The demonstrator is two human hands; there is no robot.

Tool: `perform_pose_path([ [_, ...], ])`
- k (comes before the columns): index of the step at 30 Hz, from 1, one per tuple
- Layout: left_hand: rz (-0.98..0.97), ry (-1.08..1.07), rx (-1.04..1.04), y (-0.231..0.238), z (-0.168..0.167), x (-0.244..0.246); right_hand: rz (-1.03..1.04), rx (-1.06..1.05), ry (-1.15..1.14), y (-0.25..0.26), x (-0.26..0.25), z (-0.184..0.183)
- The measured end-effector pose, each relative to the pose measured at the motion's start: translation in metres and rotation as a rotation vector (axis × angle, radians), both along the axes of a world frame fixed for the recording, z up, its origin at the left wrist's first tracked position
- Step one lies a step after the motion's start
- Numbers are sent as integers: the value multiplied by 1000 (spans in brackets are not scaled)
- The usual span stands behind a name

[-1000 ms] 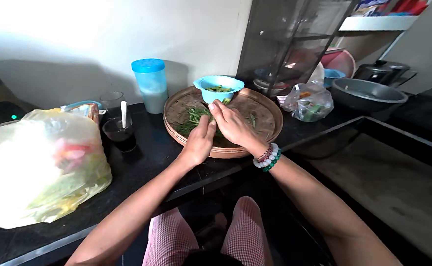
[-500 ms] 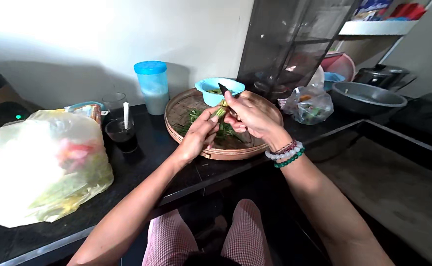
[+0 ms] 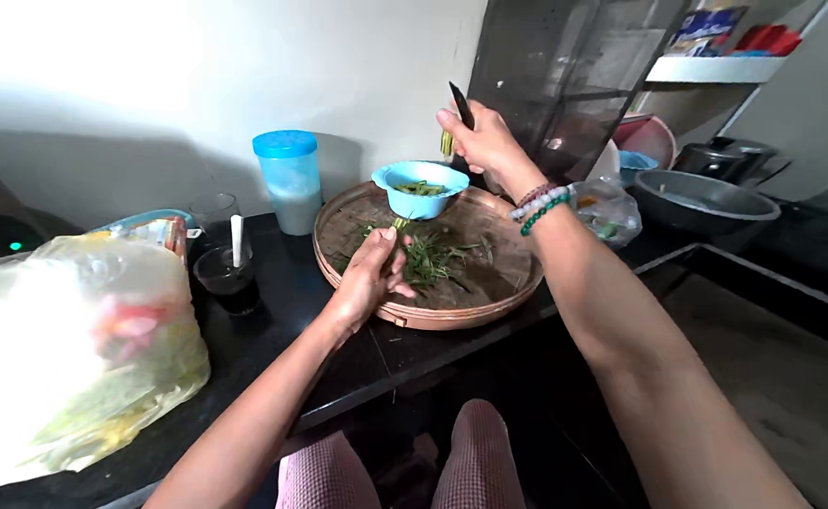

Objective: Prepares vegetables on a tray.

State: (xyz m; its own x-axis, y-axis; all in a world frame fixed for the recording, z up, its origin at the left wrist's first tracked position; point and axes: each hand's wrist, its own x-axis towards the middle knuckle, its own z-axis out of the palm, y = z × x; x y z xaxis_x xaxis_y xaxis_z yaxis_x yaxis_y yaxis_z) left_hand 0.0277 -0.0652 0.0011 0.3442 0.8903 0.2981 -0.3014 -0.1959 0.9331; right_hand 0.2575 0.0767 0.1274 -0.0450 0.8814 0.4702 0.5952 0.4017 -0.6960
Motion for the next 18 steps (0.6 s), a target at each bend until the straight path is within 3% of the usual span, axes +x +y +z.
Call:
perform_pose_path([
  [3,50,0,24,8,0,-4,31,10,-78,2,-12,10],
  [5,91,1,15,11,-2,-4,214,23,-120,-26,-26,2],
  [7,88,18,27,12,-5,-5,414,87,-270,-53,-36,-13],
  [9,75,49,38,6,-7,-4,457,206,-463,-72,-44,-31],
  [13,-40,134,53,-11,-5,-2,310,390,-665,-97,-49,-50],
  [16,-55,36,-116,-21,-3,4,97,484,-793,-133,-56,-60],
  [18,4,-24,-166,-23,-7,7,22,542,-759,-147,-59,-72],
])
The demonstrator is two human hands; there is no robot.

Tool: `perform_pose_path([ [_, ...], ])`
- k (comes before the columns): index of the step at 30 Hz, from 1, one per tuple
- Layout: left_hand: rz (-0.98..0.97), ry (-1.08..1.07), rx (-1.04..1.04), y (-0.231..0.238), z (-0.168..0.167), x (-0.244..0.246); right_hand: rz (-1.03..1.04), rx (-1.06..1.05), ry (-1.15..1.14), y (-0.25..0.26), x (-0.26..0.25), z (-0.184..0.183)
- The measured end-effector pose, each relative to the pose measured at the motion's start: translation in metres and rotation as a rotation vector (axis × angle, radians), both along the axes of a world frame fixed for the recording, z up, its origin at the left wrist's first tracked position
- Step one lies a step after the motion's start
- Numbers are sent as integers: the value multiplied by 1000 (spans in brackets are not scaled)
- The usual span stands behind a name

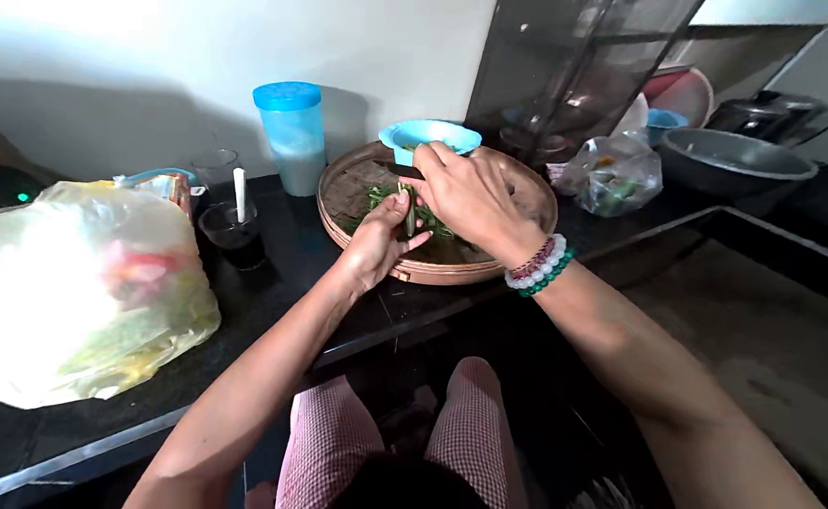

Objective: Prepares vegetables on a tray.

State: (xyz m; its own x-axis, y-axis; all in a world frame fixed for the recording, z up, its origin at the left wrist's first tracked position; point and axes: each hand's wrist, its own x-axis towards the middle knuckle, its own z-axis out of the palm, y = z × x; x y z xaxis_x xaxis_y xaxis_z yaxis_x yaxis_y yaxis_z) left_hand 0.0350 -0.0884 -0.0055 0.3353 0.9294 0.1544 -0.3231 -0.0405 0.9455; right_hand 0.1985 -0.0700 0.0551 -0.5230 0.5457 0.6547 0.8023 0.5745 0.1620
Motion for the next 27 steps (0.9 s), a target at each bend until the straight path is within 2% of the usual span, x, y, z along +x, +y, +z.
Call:
perform_pose_path([
  [3,88,-77,-27,10,-1,-3,114,-77,161,-18,4,-17],
  [5,120,-145,-62,23,0,-13,207,-153,257,-24,7,-18],
  [7,115,-167,-100,29,2,-23,213,-209,327,-30,14,-15],
  [11,54,-113,-17,21,4,-20,81,-320,429,-32,28,-9],
  [14,-44,-72,79,20,2,-13,142,-454,562,-16,31,-16],
  [17,-63,-21,82,21,1,-10,275,-585,656,13,33,-28],
  [20,-107,112,117,19,1,-11,241,-684,694,21,36,-29],
  [24,-127,178,149,18,0,-8,208,-643,710,24,41,-31],
  [27,-9,199,181,20,-5,-5,50,-450,526,-2,34,-26],
])
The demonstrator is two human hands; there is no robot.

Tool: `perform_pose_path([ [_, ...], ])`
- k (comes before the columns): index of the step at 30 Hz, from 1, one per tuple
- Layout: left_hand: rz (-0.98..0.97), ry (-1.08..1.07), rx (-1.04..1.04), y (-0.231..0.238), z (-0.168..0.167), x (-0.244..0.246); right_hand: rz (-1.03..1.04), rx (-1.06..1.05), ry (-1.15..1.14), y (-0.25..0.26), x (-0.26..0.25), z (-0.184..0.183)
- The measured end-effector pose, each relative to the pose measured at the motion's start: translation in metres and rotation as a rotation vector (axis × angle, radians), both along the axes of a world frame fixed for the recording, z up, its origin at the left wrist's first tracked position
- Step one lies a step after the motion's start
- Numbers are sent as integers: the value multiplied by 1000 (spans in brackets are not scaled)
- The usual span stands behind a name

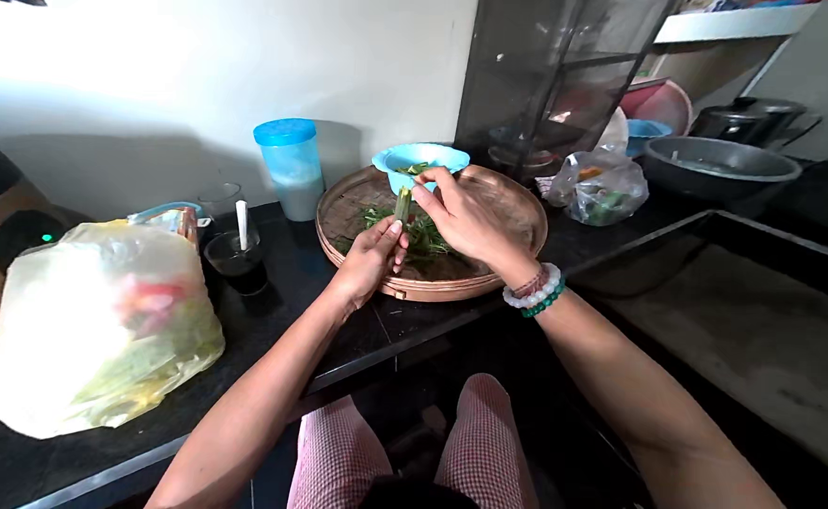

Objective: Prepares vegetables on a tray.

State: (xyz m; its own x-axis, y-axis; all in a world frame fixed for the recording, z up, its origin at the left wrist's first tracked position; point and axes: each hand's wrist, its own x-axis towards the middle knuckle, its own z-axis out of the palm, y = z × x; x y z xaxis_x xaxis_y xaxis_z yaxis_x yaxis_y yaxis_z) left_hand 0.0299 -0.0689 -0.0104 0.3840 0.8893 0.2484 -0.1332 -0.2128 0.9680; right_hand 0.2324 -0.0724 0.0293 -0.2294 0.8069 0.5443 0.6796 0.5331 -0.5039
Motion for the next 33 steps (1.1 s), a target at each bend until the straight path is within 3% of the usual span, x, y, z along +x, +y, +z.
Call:
perform_pose_path([
  [3,109,-9,21,-2,-1,0,-74,162,-186,-17,-14,-3],
  [8,173,6,42,-3,-3,5,-113,261,-337,0,-21,-34],
  [19,256,82,-10,-4,-2,6,-134,270,-344,7,-16,-25],
  [23,191,87,-29,-7,-2,8,-182,215,-245,38,13,-21],
  [27,203,52,-61,-12,0,10,-94,194,-244,-11,1,-11],
  [33,202,-44,-42,-7,-3,7,-88,231,-318,2,-16,-40],
])
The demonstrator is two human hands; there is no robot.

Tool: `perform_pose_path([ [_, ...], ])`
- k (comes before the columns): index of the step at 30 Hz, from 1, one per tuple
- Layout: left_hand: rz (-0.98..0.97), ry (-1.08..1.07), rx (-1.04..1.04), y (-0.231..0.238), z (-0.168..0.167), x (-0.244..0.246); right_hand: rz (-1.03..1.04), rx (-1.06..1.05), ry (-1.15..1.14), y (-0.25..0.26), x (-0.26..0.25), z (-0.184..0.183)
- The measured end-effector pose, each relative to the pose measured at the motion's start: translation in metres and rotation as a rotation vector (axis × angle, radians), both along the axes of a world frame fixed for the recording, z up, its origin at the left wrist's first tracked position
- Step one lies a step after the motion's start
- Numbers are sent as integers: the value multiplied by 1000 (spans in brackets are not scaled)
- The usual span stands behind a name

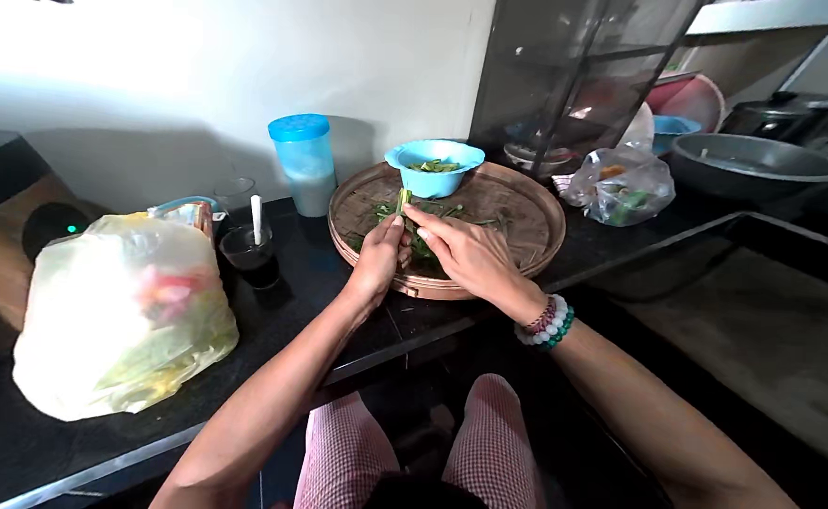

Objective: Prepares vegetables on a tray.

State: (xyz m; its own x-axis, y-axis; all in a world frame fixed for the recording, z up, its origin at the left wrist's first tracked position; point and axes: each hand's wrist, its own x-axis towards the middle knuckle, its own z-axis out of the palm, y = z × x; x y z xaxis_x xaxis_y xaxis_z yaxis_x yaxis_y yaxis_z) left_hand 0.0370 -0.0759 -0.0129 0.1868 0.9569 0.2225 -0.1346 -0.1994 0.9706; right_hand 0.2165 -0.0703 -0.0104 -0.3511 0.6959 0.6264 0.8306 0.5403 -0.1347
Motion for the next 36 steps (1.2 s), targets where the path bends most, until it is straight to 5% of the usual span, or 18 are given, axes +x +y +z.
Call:
perform_pose_path([
  [10,-48,65,-37,-4,3,4,-54,-31,96,21,23,16],
  [15,-84,-94,-49,-6,8,2,99,-48,192,-16,21,21],
  [25,-137,-218,-59,-1,6,5,80,-80,136,-7,4,6],
  [32,-114,-109,-100,-1,1,7,30,-35,145,-9,6,9],
  [36,-155,-46,-102,-4,4,14,0,-190,219,30,34,2],
])
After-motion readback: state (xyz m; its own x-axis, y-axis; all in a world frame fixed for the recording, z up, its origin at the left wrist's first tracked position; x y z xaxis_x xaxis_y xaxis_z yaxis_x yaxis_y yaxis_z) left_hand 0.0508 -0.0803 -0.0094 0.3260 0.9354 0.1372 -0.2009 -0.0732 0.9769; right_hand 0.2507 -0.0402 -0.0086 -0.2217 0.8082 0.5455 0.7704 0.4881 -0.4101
